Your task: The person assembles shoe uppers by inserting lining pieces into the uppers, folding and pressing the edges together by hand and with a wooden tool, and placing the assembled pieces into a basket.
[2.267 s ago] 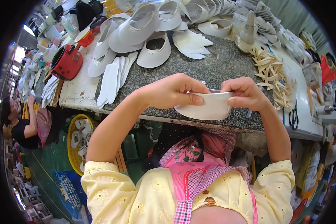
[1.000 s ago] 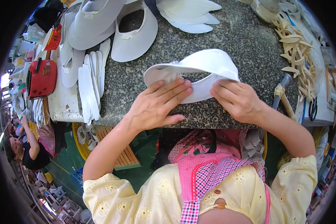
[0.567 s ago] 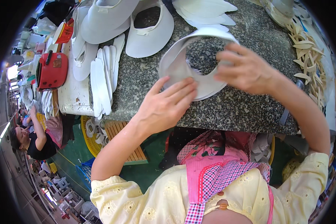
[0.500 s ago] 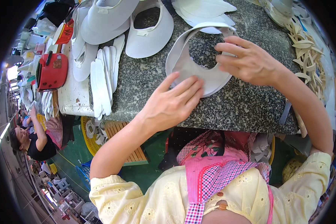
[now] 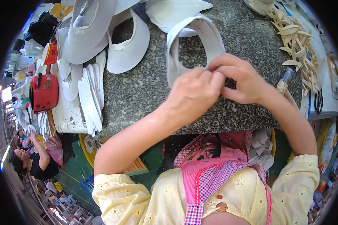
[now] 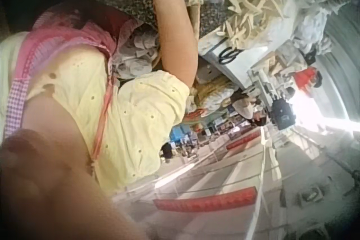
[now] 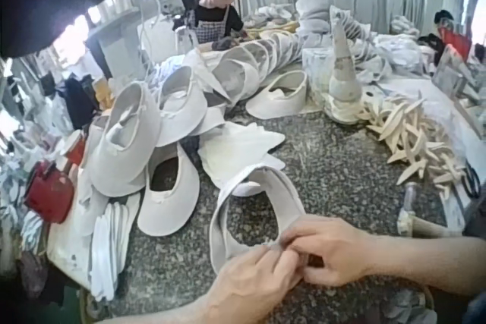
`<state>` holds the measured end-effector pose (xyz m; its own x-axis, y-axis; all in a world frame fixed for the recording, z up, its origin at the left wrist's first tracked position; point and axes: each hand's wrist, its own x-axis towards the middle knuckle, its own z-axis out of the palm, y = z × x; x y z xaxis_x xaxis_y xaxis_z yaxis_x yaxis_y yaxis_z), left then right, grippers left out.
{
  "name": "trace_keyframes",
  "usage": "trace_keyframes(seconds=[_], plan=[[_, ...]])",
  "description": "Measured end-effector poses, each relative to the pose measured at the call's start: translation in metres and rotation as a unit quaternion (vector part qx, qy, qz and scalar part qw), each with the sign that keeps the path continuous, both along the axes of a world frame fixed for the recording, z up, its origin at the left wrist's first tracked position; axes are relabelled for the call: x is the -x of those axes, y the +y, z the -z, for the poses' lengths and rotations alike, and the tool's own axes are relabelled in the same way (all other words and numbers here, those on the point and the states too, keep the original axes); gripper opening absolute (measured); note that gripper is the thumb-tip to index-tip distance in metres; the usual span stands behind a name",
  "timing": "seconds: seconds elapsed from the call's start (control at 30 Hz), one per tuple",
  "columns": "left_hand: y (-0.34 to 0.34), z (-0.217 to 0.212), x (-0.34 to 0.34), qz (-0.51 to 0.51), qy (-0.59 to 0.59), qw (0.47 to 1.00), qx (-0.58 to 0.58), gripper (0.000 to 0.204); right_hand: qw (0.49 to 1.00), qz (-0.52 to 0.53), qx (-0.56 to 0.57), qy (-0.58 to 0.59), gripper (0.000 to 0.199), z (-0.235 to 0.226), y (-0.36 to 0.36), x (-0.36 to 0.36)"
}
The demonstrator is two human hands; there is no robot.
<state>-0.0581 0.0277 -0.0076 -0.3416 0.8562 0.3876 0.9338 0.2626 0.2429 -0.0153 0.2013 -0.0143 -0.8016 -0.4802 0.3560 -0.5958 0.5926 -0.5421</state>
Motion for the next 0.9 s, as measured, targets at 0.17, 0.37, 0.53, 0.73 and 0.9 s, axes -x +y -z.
trace_keyframes(seconds=[0.17,0.37,0.53,0.73,0.9], plan=[[-0.028,-0.03,0.015,0.073,-0.106,0.991,0.031,0.045,0.994,0.094,0.019,0.056,0.015,0.016,-0.01,-0.02],[-0.041,-0.024,0.015,0.046,-0.089,0.993,0.057,0.037,0.982,0.162,0.026,0.096,0.015,0.012,-0.037,-0.02],[-0.032,-0.019,0.011,0.029,-0.058,0.997,0.05,0.027,0.967,0.217,0.025,0.128,0.018,0.022,-0.039,-0.021],[-0.02,-0.014,0.017,-0.047,-0.038,0.994,0.093,0.01,0.962,0.251,0.002,0.105,0.028,0.019,-0.043,-0.02],[-0.023,-0.011,0.028,-0.076,-0.101,0.991,0.033,0.018,0.958,0.283,0.024,0.042,0.037,0.012,-0.044,-0.018]])
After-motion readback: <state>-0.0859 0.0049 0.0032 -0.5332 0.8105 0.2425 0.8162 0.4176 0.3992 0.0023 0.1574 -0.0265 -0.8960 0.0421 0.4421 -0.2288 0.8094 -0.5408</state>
